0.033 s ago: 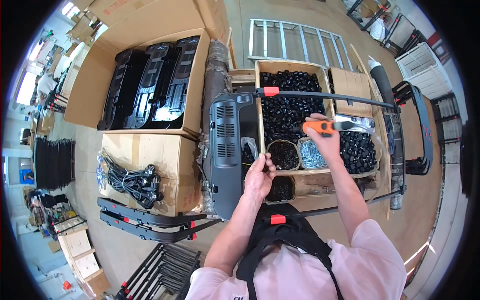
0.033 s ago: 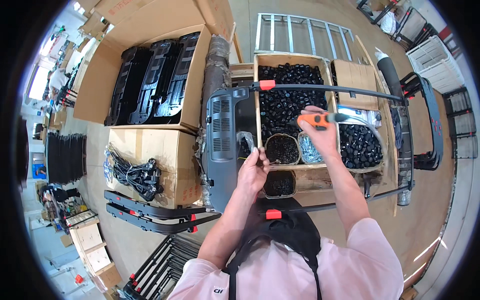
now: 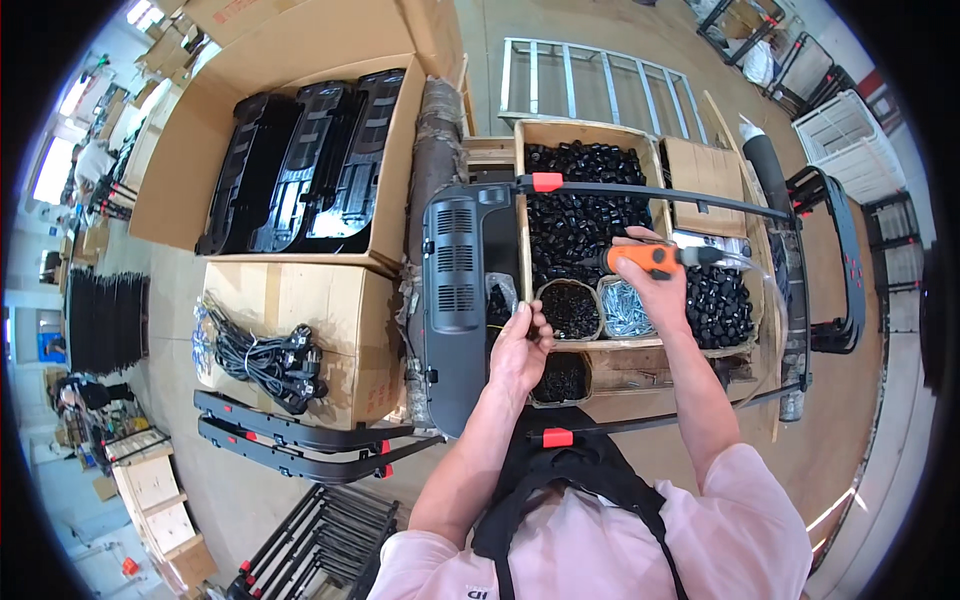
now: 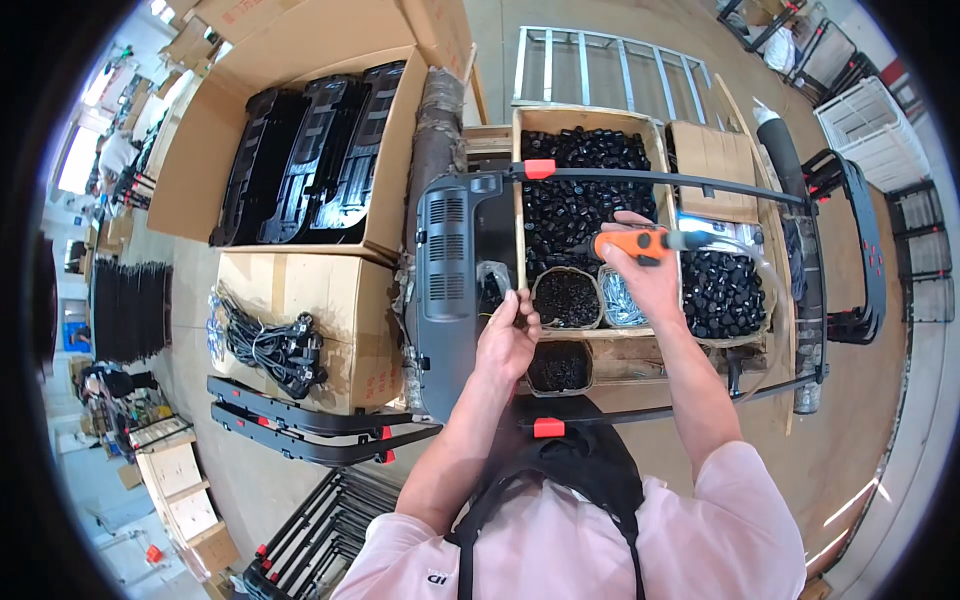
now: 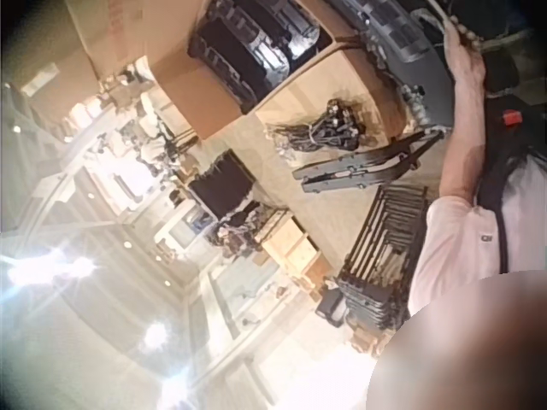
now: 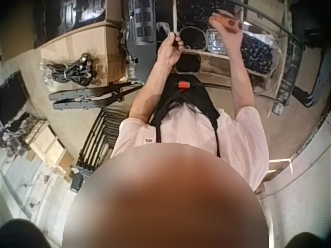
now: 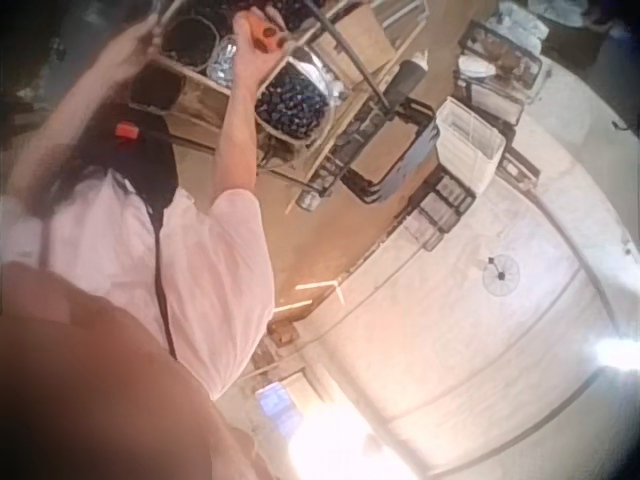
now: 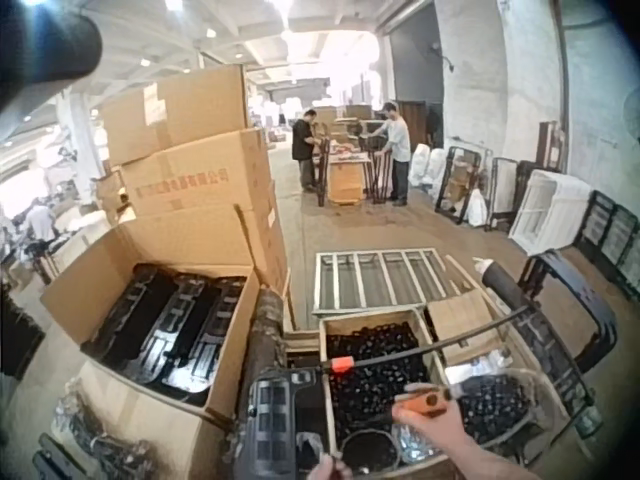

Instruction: Assembling an automotive running board by attaching plastic components and wiring using a power tool and pliers.

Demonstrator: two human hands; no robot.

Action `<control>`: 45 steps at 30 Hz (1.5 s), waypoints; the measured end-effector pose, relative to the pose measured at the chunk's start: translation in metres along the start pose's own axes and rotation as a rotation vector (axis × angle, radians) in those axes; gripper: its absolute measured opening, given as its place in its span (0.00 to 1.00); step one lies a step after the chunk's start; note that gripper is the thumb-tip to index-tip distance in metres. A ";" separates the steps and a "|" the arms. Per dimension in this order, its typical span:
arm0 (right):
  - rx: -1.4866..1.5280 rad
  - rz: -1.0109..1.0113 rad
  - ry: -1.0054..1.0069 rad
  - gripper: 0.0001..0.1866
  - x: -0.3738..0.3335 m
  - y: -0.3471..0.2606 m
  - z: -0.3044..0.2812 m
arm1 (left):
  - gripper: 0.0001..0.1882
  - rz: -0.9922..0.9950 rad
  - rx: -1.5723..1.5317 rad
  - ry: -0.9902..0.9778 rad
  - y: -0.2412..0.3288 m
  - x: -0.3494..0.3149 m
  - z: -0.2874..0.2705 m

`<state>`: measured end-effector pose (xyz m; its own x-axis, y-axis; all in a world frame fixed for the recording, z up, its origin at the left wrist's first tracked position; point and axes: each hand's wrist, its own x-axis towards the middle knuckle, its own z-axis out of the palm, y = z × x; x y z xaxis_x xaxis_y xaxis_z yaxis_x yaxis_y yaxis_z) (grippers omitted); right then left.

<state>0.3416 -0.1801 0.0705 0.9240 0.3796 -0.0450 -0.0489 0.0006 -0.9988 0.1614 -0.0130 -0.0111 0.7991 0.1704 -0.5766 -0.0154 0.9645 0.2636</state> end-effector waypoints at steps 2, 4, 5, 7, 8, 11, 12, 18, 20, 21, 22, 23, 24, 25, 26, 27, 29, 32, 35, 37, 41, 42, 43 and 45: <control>0.006 -0.032 -0.054 0.29 -0.024 -0.039 0.011 | 0.15 -0.006 -0.044 0.071 0.006 0.008 0.014; -0.012 -0.076 -0.111 0.30 -0.039 -0.053 0.029 | 0.15 0.004 -0.096 0.033 0.015 0.015 0.014; -0.018 -0.078 -0.121 0.30 -0.045 -0.055 0.039 | 0.15 0.007 -0.137 -0.003 0.019 0.016 0.013; -0.010 -0.067 -0.162 0.32 -0.053 -0.059 0.058 | 0.14 0.013 -0.195 -0.037 0.027 0.015 0.011; -0.029 -0.081 -0.183 0.31 -0.054 -0.056 0.064 | 0.14 0.018 -0.209 -0.038 0.031 0.013 0.012; 0.007 -0.075 -0.183 0.30 -0.057 -0.049 0.082 | 0.14 0.030 -0.262 -0.067 0.043 0.008 0.007; -0.010 -0.086 -0.187 0.30 -0.056 -0.049 0.087 | 0.13 0.031 -0.242 -0.067 0.046 0.007 0.005; -0.041 -0.064 -0.203 0.30 -0.051 -0.047 0.110 | 0.12 0.006 -0.233 -0.136 0.066 0.007 -0.011; -0.043 -0.039 -0.195 0.30 -0.049 -0.049 0.117 | 0.13 -0.003 -0.243 -0.153 0.072 0.005 -0.012; -0.039 -0.017 -0.185 0.30 -0.048 -0.050 0.121 | 0.14 -0.008 -0.247 -0.172 0.075 0.004 -0.012; -0.043 -0.017 -0.190 0.30 -0.046 -0.051 0.127 | 0.14 -0.005 -0.253 -0.173 0.077 0.004 -0.015; -0.040 -0.015 -0.188 0.30 -0.044 -0.052 0.133 | 0.15 -0.013 -0.283 -0.197 0.079 0.005 -0.017; -0.037 -0.012 -0.188 0.31 -0.042 -0.052 0.139 | 0.17 -0.020 -0.312 -0.222 0.081 0.006 -0.020; -0.045 -0.012 -0.187 0.31 -0.040 -0.053 0.143 | 0.17 -0.023 -0.319 -0.225 0.083 0.005 -0.015; -0.052 -0.008 -0.191 0.31 -0.037 -0.054 0.148 | 0.19 0.003 -0.299 -0.183 0.084 0.005 -0.009; -0.059 -0.004 -0.197 0.31 -0.034 -0.055 0.153 | 0.21 0.030 -0.280 -0.142 0.086 0.004 -0.004; -0.081 -0.030 -0.216 0.30 -0.025 -0.053 0.166 | 0.21 0.060 -0.280 -0.178 0.090 0.000 -0.004; -0.118 -0.082 -0.232 0.30 -0.007 -0.052 0.186 | 0.15 0.004 -0.177 -0.085 0.092 -0.009 0.001; -0.137 -0.133 -0.252 0.28 0.015 -0.049 0.210 | 0.15 -0.031 -0.092 -0.182 0.088 -0.019 -0.009; -0.152 -0.143 -0.261 0.27 0.027 -0.047 0.224 | 0.15 -0.023 -0.054 -0.185 0.083 -0.024 -0.014; -0.165 -0.134 -0.285 0.28 0.046 -0.040 0.242 | 0.14 -0.008 -0.010 -0.203 0.080 -0.031 -0.017; -0.183 -0.121 -0.295 0.28 0.049 -0.039 0.245 | 0.14 -0.011 -0.020 -0.167 0.079 -0.031 -0.016; -0.189 -0.122 -0.302 0.28 0.051 -0.037 0.247 | 0.14 -0.007 -0.028 -0.169 0.080 -0.033 -0.019; -0.214 -0.128 -0.304 0.28 0.054 -0.033 0.250 | 0.14 -0.012 0.014 -0.148 0.082 -0.037 -0.024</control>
<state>0.2985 0.0722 0.1058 0.7613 0.6460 0.0556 0.1691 -0.1151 -0.9788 0.1158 0.0646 0.0129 0.8790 0.1257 -0.4599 0.0027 0.9633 0.2685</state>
